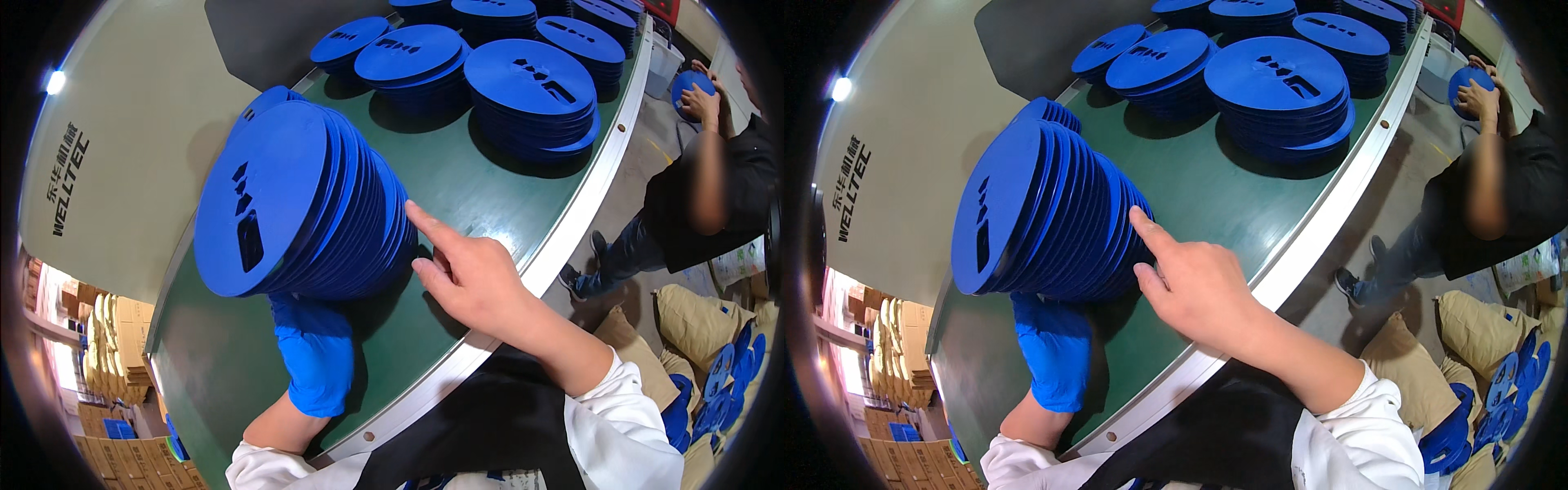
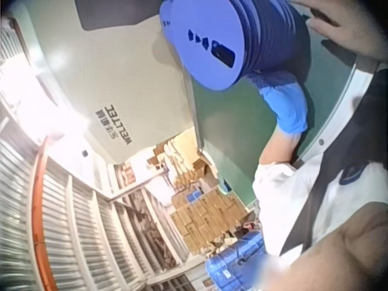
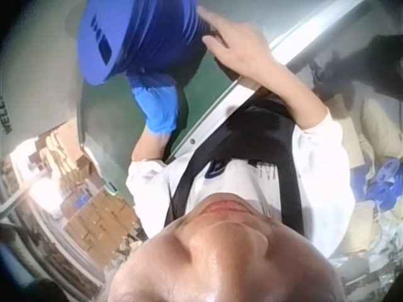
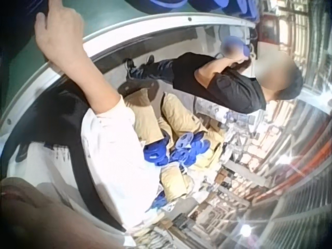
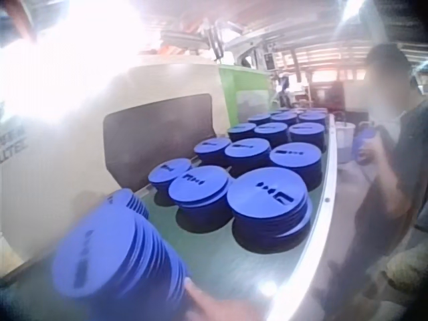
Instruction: The person picks up stacks of blue circular plastic parts from a conveyor belt and places them onto a table. They handle the parts by hand, stacking them into piles while other workers are visible nearby.
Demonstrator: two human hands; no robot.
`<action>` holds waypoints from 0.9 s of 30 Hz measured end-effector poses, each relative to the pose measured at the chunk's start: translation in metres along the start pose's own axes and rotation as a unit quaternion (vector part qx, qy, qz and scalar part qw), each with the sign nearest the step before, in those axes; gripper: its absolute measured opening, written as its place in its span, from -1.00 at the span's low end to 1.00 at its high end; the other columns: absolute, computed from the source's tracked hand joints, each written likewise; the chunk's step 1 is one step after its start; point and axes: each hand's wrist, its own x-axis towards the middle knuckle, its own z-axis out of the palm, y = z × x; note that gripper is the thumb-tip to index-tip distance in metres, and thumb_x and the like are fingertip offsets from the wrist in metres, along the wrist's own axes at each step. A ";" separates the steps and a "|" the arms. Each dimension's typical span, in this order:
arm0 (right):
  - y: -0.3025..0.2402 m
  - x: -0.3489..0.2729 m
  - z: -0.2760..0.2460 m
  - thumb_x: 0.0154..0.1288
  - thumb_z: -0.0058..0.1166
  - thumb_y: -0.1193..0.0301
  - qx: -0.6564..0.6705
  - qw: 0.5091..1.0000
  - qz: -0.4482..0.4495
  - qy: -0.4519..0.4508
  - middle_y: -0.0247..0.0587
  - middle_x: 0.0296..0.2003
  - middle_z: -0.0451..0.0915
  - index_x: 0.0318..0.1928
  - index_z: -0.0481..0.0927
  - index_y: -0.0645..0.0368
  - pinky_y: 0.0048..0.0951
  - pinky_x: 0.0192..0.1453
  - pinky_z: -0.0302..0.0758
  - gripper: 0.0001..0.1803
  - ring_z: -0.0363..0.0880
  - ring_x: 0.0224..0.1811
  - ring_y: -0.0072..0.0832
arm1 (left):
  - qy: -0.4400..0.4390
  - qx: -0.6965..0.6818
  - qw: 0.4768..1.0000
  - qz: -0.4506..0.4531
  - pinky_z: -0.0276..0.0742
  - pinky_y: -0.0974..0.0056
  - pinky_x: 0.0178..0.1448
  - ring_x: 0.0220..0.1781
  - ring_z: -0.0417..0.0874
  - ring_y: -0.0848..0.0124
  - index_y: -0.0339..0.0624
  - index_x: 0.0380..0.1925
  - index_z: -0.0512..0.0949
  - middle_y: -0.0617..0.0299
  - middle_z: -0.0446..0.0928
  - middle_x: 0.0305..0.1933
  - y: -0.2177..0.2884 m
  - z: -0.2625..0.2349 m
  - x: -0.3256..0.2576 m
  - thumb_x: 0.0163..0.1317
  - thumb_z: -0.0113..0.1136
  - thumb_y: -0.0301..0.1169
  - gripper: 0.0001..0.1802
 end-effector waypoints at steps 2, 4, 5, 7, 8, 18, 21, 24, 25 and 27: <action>0.001 0.001 0.000 0.28 0.11 0.40 0.022 1.000 -0.005 0.003 -0.18 -0.64 0.45 0.41 0.29 0.08 -0.38 -0.40 0.43 -0.32 0.49 -0.62 -0.30 | -0.006 0.014 1.000 0.002 -0.07 0.12 0.60 0.52 0.14 0.26 -0.08 0.44 0.14 0.22 0.17 0.51 0.000 -0.002 0.000 0.53 -0.21 -0.05 -0.40; -0.002 0.005 -0.005 0.29 0.08 0.37 0.042 0.999 0.009 -0.018 -0.10 -0.61 0.52 0.39 0.28 0.19 -0.23 -0.35 0.48 -0.34 0.55 -0.55 -0.16 | 0.004 0.013 1.000 -0.004 -0.06 0.13 0.60 0.52 0.15 0.27 -0.09 0.44 0.15 0.21 0.18 0.50 0.002 -0.001 -0.001 0.53 -0.21 -0.06 -0.41; -0.004 0.007 -0.006 0.30 0.07 0.36 0.053 0.998 0.016 -0.029 -0.06 -0.60 0.56 0.38 0.27 0.25 -0.16 -0.33 0.50 -0.35 0.59 -0.51 -0.09 | 0.010 0.013 1.000 -0.007 -0.06 0.14 0.60 0.51 0.15 0.27 -0.09 0.43 0.15 0.21 0.18 0.50 0.003 -0.001 -0.001 0.53 -0.20 -0.07 -0.41; -0.005 0.007 -0.005 0.30 0.08 0.36 0.053 0.998 0.012 -0.029 -0.09 -0.61 0.55 0.38 0.28 0.22 -0.18 -0.34 0.49 -0.35 0.58 -0.53 -0.11 | 0.012 0.011 1.000 -0.003 -0.02 0.13 0.58 0.48 0.21 0.26 -0.05 0.40 0.22 0.20 0.23 0.46 0.002 -0.002 -0.001 0.54 -0.21 -0.08 -0.47; -0.005 0.008 -0.005 0.29 0.08 0.36 0.053 0.998 0.009 -0.028 -0.10 -0.62 0.54 0.38 0.28 0.21 -0.19 -0.34 0.49 -0.35 0.58 -0.53 -0.13 | 0.011 0.011 1.000 0.000 0.00 0.13 0.58 0.46 0.24 0.26 -0.03 0.38 0.25 0.20 0.26 0.45 0.003 -0.001 0.000 0.54 -0.21 -0.09 -0.49; -0.001 0.008 -0.010 0.30 0.12 0.43 0.196 0.978 0.043 -0.057 -0.27 -0.66 0.39 0.35 0.31 0.20 -0.42 -0.40 0.36 -0.39 0.37 -0.62 -0.47 | 0.009 0.010 1.000 -0.010 -0.03 0.12 0.59 0.50 0.18 0.26 -0.12 0.42 0.17 0.17 0.21 0.48 0.005 -0.005 -0.001 0.55 -0.23 -0.11 -0.44; -0.002 0.010 -0.012 0.32 0.09 0.44 0.242 0.966 0.071 -0.058 -0.38 -0.66 0.31 0.33 0.35 0.18 -0.50 -0.40 0.27 -0.44 0.26 -0.59 -0.61 | -0.004 0.006 1.000 -0.012 -0.02 0.11 0.59 0.50 0.19 0.25 -0.12 0.42 0.17 0.17 0.22 0.48 0.006 -0.003 0.000 0.55 -0.23 -0.09 -0.44; -0.002 0.010 -0.010 0.34 0.07 0.44 0.258 0.962 0.074 -0.051 -0.47 -0.66 0.26 0.31 0.38 0.15 -0.55 -0.41 0.20 -0.47 0.19 -0.57 -0.69 | -0.005 0.004 1.000 -0.015 -0.02 0.11 0.59 0.49 0.19 0.25 -0.12 0.42 0.17 0.16 0.22 0.48 0.007 -0.002 0.000 0.55 -0.23 -0.08 -0.43; -0.002 0.011 -0.011 0.33 0.08 0.45 0.251 0.964 0.071 -0.056 -0.41 -0.67 0.28 0.30 0.38 0.17 -0.52 -0.41 0.25 -0.48 0.23 -0.58 -0.65 | -0.003 0.007 1.000 -0.012 -0.02 0.11 0.59 0.50 0.19 0.25 -0.12 0.42 0.17 0.16 0.22 0.48 0.006 -0.003 0.000 0.55 -0.23 -0.08 -0.43; 0.000 0.011 -0.012 0.32 0.09 0.47 0.255 0.962 0.071 -0.064 -0.36 -0.67 0.31 0.28 0.38 0.19 -0.48 -0.41 0.30 -0.48 0.27 -0.60 -0.61 | 0.003 0.014 1.000 -0.006 -0.02 0.11 0.59 0.50 0.19 0.25 -0.12 0.42 0.17 0.16 0.21 0.48 0.005 -0.005 0.000 0.55 -0.23 -0.08 -0.43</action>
